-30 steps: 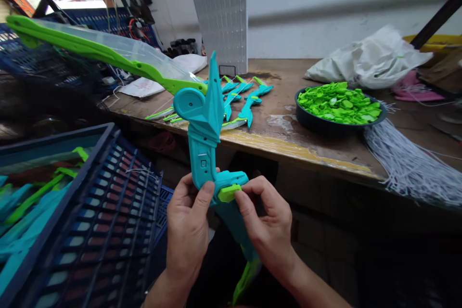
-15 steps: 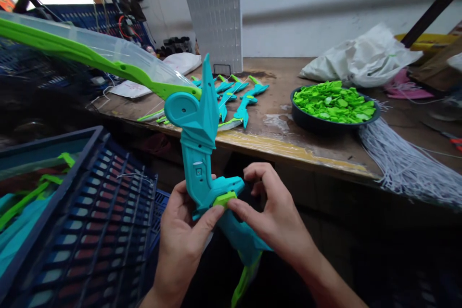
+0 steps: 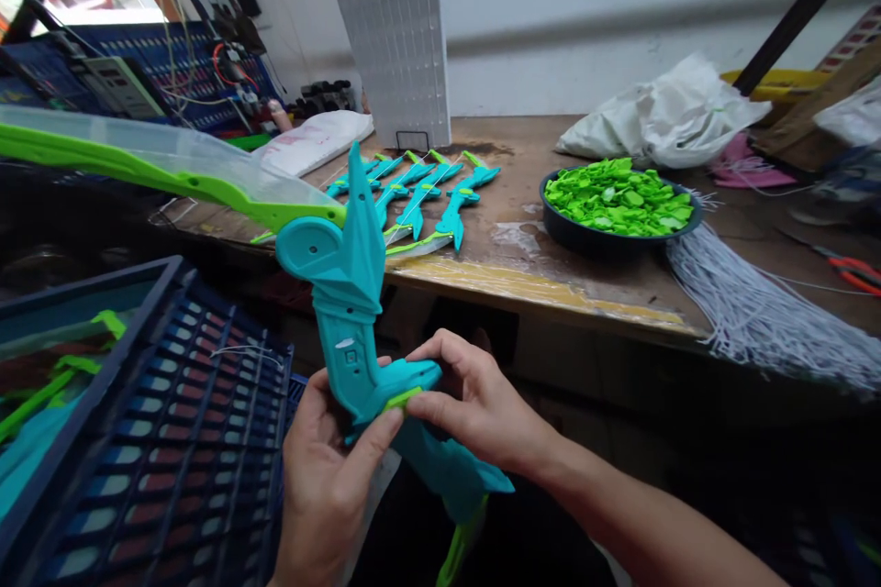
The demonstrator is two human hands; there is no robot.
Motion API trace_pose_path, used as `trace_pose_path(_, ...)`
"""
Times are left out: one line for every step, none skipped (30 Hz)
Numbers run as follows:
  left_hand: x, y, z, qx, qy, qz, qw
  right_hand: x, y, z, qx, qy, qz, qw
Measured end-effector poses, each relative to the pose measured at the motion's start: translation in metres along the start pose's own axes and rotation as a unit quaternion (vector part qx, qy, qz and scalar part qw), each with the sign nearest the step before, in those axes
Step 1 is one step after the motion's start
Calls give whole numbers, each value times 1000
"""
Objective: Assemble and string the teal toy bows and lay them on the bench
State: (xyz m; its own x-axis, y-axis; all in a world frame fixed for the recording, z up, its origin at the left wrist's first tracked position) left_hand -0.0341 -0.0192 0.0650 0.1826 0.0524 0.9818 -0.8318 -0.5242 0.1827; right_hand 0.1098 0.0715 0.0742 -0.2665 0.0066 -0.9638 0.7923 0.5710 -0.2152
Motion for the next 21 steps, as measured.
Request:
trace_pose_path(-1,1,-1,0,2,4,1000,0,0,-1,-2,3,4,1000)
trace_pose_path(-2,1,-1,-1,5,12,1000,-1,-1,-2,-2,6,3,1000)
trace_pose_path(-4,2,-3,-2,10,23,1000,-1,-1,-2,-2,9,2,1000)
trace_pose_path(-6,2,-4,-4,16,38,999,-1,-2,-3,0,12,0,1000)
trace_pose_path(-9,2,-5,-5,25,57,998,-1,-3,-3,5,16,-1,1000)
trace_pose_path(-11,1,-6,-5,36,80,996,0,-4,-3,11,21,1,1000)
trace_pose_path(-14,0,-7,-7,54,104,993,0,-4,-2,19,29,7,999)
trace_pose_path(-17,-2,-8,-10,77,129,989,0,-5,-1,28,40,14,999)
trace_pose_path(-20,-4,-8,-16,106,154,982,1,-5,0,31,50,22,998)
trace_pose_path(-22,-6,-8,-26,137,177,974,2,-4,1,25,60,31,997)
trace_pose_path(-25,-8,-8,-37,165,198,966,3,-2,2,9,66,41,997)
trace_pose_path(-27,-10,-8,-47,186,214,958,4,2,0,-12,70,53,996)
trace_pose_path(-29,-10,-10,-50,197,227,952,5,8,-3,-34,73,71,994)
trace_pose_path(-32,-8,-13,-46,200,238,949,6,19,-8,-46,79,103,990)
trace_pose_path(-36,-4,-19,-40,198,250,947,5,35,-16,-37,84,158,983)
trace_pose_path(-40,1,-27,-36,193,267,943,2,56,-26,-5,86,228,970)
trace_pose_path(-46,8,-36,-37,188,291,938,-2,82,-37,40,86,302,949)
trace_pose_path(-53,15,-47,-47,181,323,928,-9,111,-49,108,69,385,914)
trace_pose_path(-59,23,-58,-65,174,358,915,-17,141,-61,164,56,423,889)
trace_pose_path(-66,31,-69,-85,165,393,901,-26,171,-72,203,49,445,871)
trace_pose_path(-71,40,-79,-103,155,424,886,-36,201,-82,240,45,466,851)
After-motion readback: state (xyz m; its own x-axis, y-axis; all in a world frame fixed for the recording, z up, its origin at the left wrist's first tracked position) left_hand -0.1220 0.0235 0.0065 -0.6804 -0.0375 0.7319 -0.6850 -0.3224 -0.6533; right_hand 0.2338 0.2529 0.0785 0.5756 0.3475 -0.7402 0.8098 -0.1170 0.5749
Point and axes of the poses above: each hand's wrist, its own z-axis away from the middle knuckle, its own y-axis out of the back of the hand, x = y × z, the point moved 3 cm from there along -z, towards the middle knuckle, and after that the axes turned 13 degrees about -z, right-handed, at the moved point
